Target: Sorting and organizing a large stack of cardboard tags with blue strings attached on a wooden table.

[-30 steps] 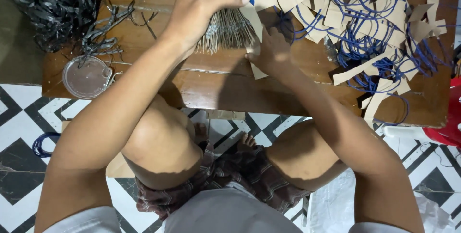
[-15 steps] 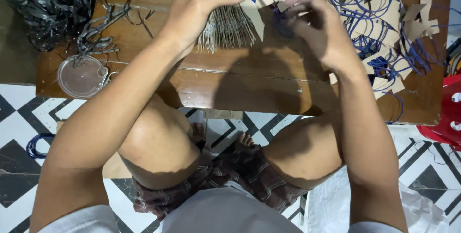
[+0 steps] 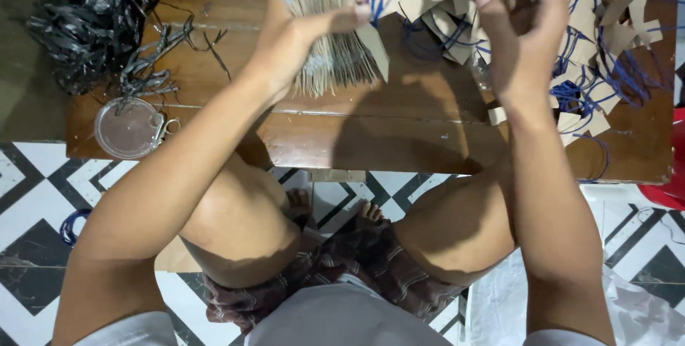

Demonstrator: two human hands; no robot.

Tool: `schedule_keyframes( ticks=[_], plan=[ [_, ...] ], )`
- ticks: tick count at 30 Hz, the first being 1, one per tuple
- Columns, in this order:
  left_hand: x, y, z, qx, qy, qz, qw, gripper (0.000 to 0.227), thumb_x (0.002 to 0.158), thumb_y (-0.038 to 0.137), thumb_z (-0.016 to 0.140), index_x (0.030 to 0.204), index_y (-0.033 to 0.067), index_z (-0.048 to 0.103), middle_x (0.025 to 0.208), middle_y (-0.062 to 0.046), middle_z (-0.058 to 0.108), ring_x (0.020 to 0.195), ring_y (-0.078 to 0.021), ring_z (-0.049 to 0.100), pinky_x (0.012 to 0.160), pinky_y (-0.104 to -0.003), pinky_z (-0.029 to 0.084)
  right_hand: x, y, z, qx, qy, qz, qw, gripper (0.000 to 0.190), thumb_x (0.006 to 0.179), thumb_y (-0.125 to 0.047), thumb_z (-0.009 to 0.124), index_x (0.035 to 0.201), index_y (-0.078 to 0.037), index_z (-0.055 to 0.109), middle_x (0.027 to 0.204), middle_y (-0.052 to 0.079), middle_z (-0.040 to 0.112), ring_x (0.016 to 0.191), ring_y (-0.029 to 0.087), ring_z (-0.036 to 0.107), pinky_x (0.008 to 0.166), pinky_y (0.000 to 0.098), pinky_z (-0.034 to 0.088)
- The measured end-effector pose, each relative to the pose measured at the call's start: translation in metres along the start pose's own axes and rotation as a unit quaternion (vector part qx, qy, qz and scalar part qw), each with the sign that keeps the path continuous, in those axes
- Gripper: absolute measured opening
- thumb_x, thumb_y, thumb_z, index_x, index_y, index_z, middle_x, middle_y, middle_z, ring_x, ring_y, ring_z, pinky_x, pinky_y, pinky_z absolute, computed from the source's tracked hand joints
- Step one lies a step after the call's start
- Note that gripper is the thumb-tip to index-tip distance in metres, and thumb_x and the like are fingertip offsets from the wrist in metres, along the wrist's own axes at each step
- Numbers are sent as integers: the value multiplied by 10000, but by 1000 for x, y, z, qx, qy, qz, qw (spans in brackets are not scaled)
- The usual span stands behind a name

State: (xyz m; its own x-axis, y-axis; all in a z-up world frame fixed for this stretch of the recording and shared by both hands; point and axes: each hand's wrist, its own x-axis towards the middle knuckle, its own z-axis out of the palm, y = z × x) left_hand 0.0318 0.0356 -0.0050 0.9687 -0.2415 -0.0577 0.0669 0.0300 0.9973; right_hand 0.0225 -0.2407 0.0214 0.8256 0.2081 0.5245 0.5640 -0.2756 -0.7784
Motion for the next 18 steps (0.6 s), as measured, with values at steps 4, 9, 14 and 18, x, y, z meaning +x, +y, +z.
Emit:
schedule_keyframes(
  ticks=[4, 9, 14, 18],
  plan=[
    [-8, 8, 19, -32, -41, 139, 989, 566, 780, 338, 813, 1223, 51, 611, 1178, -121, 730, 1104, -255, 726, 1020, -414, 590, -4, -16, 25, 60, -37, -68, 995, 559, 993, 313, 540, 1415, -27, 401, 1368, 248, 537, 1124, 298, 654, 780, 278, 473],
    [-27, 23, 33, -126, -81, 145, 978, 380, 865, 39, 788, 1200, -6, 615, 1086, -124, 729, 935, -226, 755, 832, -319, 670, -9, -48, 41, 69, -111, -26, 991, 500, 982, 120, 566, 1423, -31, 384, 1418, 122, 388, 1319, 299, 510, 1247, 452, 456],
    [-31, 16, 29, -125, -65, 171, 975, 378, 893, 33, 783, 1226, 28, 604, 1111, -92, 708, 984, -213, 726, 910, -312, 635, -10, -42, 38, 1, -109, -79, 991, 464, 967, 18, 657, 1390, 11, 469, 1343, 169, 472, 1222, 304, 517, 1108, 434, 454],
    [-32, 14, 29, -105, -73, 201, 971, 378, 885, 74, 791, 1211, 20, 608, 1092, -101, 706, 956, -220, 733, 850, -306, 660, -14, -41, 38, -47, -100, -115, 987, 487, 916, -19, 714, 1371, 69, 562, 1312, 220, 506, 1179, 334, 522, 1038, 456, 462]
  ],
)
